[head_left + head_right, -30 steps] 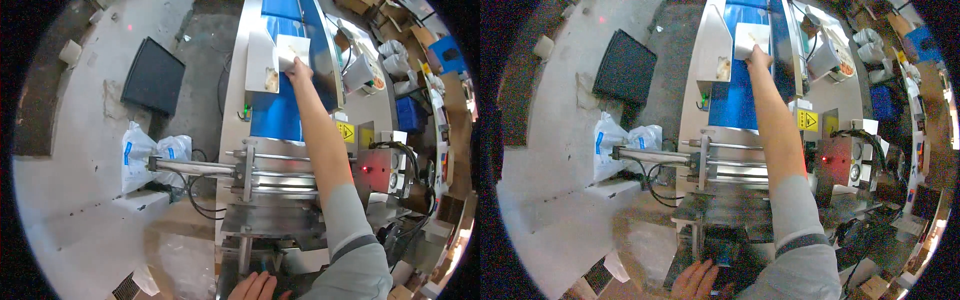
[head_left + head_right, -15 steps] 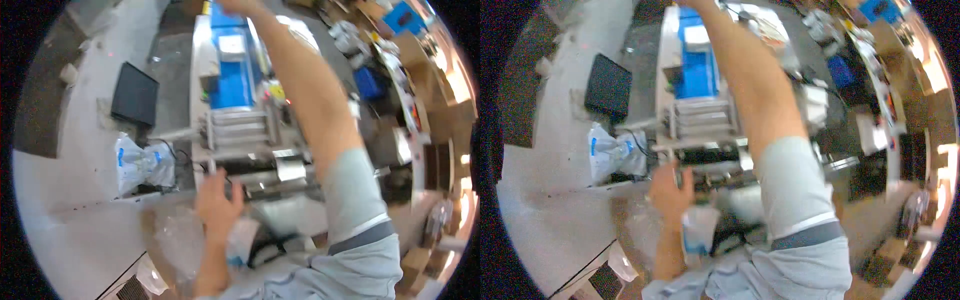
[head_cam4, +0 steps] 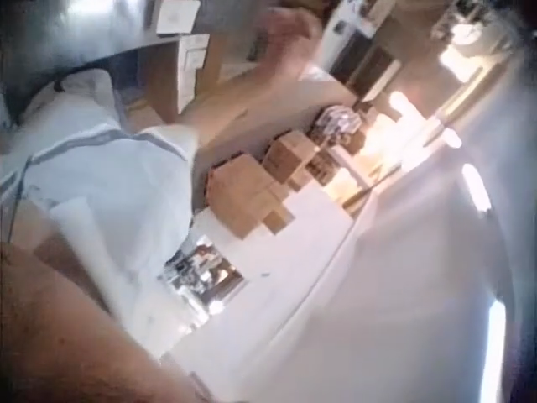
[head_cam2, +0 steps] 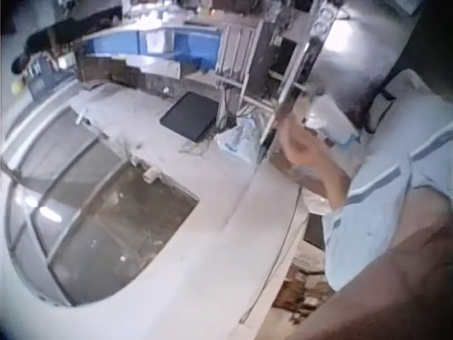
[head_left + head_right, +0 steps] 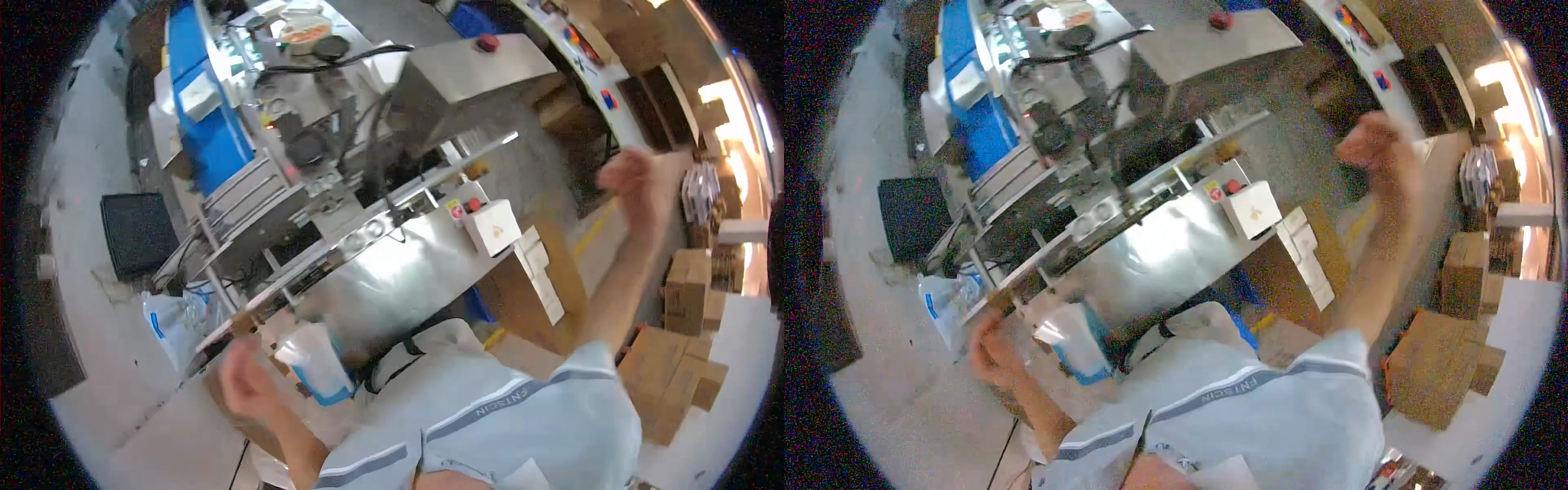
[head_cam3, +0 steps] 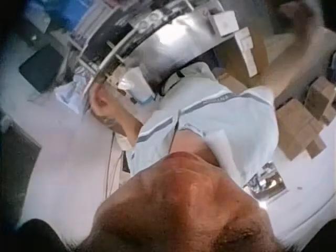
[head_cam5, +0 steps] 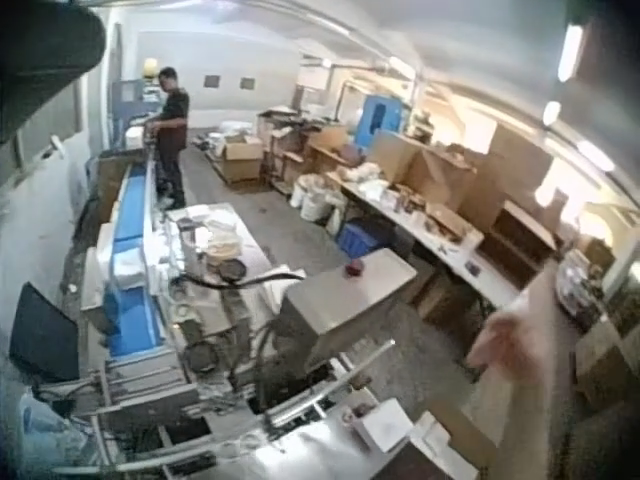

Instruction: Wrapping small white boxes in plastic film using a heat-sealing machine and packing them into shipping cartons.

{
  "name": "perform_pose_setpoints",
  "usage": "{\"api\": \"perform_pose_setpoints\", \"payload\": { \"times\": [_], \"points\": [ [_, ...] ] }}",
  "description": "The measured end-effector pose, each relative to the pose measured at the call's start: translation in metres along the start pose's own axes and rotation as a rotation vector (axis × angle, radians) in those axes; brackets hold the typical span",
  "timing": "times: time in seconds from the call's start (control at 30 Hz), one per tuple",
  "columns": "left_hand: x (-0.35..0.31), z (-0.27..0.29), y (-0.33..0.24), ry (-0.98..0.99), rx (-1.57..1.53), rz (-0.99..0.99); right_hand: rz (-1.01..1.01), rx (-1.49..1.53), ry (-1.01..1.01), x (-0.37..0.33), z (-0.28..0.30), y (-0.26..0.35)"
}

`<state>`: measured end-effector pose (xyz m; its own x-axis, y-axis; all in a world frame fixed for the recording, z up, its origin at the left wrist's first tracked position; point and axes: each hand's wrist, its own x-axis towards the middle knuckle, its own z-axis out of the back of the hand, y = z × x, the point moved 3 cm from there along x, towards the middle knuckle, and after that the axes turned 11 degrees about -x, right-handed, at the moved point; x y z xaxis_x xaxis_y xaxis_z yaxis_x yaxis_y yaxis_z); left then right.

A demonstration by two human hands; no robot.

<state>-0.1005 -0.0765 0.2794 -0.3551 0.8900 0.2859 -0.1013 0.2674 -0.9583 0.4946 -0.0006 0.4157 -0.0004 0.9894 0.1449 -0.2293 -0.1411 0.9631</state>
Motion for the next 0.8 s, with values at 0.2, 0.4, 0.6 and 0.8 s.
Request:
{"api": "perform_pose_setpoints", "payload": {
  "times": [0.2, 0.4, 0.6, 0.8],
  "points": [
    [-0.114, -0.208, 0.109, 0.751, -0.413, 0.863, -0.615, -0.348, -0.222, -0.097, 0.018, -0.323],
    [-0.186, -0.411, 0.249, 0.715, -0.301, 0.998, -0.692, -0.216, 0.159, -0.109, 0.001, -0.419],
    [-0.180, -0.463, 0.266, 0.644, -0.263, 1.027, -0.701, -0.221, 0.097, -0.092, -0.012, -0.400],
    [-0.189, -0.465, 0.279, 0.681, -0.301, 1.001, -0.763, -0.408, 0.132, -0.096, -0.001, -0.418]
  ]
}}
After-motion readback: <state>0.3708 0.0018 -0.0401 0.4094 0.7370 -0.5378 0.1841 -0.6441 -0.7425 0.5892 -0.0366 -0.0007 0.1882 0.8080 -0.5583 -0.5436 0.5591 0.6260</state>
